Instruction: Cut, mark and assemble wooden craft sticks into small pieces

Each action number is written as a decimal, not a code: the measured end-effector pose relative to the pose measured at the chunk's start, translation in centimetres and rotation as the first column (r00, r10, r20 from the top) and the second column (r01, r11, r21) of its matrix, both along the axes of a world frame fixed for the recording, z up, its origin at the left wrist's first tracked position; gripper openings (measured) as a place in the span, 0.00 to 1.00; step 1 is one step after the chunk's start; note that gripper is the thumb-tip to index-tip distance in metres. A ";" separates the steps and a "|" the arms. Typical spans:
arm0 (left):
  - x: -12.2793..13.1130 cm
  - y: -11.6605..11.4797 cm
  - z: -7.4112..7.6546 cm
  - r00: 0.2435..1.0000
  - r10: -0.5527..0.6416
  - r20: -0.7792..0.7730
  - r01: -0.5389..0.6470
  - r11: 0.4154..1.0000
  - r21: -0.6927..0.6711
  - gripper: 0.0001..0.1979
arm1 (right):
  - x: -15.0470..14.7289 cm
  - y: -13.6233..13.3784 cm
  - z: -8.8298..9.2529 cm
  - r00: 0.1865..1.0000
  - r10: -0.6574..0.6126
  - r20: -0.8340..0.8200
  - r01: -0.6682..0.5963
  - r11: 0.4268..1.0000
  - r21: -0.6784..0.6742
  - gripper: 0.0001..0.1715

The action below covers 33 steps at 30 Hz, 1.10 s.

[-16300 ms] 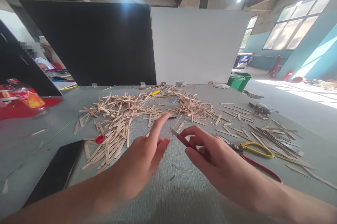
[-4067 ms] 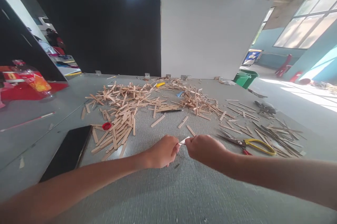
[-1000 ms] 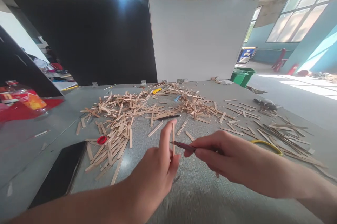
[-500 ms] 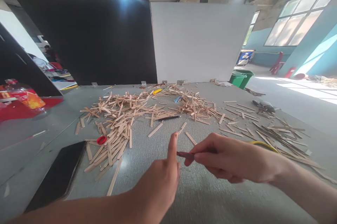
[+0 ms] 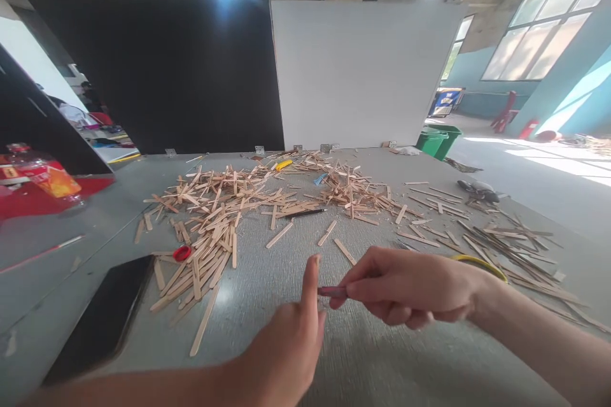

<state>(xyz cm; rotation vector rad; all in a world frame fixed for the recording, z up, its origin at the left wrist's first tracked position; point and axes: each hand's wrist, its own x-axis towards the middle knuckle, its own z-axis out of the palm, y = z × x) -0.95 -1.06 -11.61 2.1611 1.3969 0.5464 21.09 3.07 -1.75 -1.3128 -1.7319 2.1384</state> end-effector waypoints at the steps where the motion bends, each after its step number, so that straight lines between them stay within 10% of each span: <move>1: 0.1 -0.3 -0.3 1.000 -0.024 -0.011 0.024 1.000 0.005 0.39 | 0.4 0.3 0.1 1.000 0.019 -0.002 -0.019 1.000 -0.014 0.18; 9: -0.1 0.2 -0.2 0.991 0.102 0.082 -0.090 0.986 -0.143 0.37 | -2.4 -2.8 -2.3 0.964 -0.266 0.006 0.250 0.914 0.320 0.17; 14: 0.1 -0.2 -1.3 1.000 0.001 0.023 -0.004 0.993 0.120 0.35 | -1.1 -2.0 -0.3 0.997 -0.078 -0.008 0.078 0.993 0.088 0.16; 24: -0.1 -0.4 -0.8 0.997 0.001 0.075 -0.008 0.995 0.097 0.37 | -0.9 -2.4 -0.6 0.992 -0.121 -0.043 0.126 0.980 0.152 0.17; 33: -0.3 0.5 2.4 0.987 -0.011 0.161 0.056 0.959 -0.276 0.39 | 0.3 -1.7 0.6 0.984 -0.075 0.163 -0.002 0.904 0.428 0.20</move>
